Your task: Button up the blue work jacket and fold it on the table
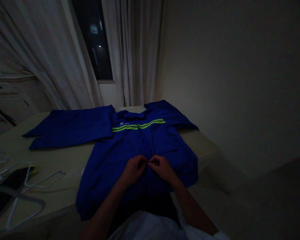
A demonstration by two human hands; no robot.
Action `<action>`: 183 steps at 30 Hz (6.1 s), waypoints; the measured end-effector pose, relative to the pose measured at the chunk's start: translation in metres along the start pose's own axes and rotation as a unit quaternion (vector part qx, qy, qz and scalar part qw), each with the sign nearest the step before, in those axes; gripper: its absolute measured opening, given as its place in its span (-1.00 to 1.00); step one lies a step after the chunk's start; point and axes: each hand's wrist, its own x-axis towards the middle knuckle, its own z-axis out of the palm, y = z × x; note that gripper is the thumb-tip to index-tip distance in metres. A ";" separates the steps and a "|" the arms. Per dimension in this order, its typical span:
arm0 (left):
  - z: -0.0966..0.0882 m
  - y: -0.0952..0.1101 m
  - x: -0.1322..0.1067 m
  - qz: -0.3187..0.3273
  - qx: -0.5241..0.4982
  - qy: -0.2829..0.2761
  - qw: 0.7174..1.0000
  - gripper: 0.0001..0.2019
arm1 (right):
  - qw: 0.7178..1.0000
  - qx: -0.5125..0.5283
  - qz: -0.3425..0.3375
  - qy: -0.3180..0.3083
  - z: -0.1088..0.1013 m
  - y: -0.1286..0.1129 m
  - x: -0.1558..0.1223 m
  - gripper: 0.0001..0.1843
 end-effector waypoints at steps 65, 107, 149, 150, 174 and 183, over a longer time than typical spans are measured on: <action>0.008 -0.001 0.003 0.025 0.122 0.023 0.992 -0.90 | 0.998 -0.058 -0.021 -0.024 0.000 0.001 0.010 -0.93; 0.000 0.016 -0.041 0.074 0.292 -0.040 0.953 -0.66 | 0.993 -0.107 -0.005 0.044 0.009 -0.007 0.004 -0.95; 0.005 0.020 -0.043 0.049 0.292 0.018 0.955 -0.76 | 0.929 -0.253 -0.257 0.086 0.024 0.029 -0.024 -0.81; 0.004 0.020 -0.043 0.048 0.291 0.017 0.955 -0.76 | 0.929 -0.254 -0.255 0.085 0.024 0.029 -0.024 -0.81; 0.002 0.022 -0.041 0.055 0.304 0.008 0.951 -0.68 | 0.891 -0.388 -0.234 -0.014 0.011 0.001 -0.029 -0.94; 0.001 0.020 -0.041 0.047 0.303 -0.017 0.952 -0.63 | 0.898 -0.375 -0.231 -0.016 0.013 0.001 -0.035 -0.95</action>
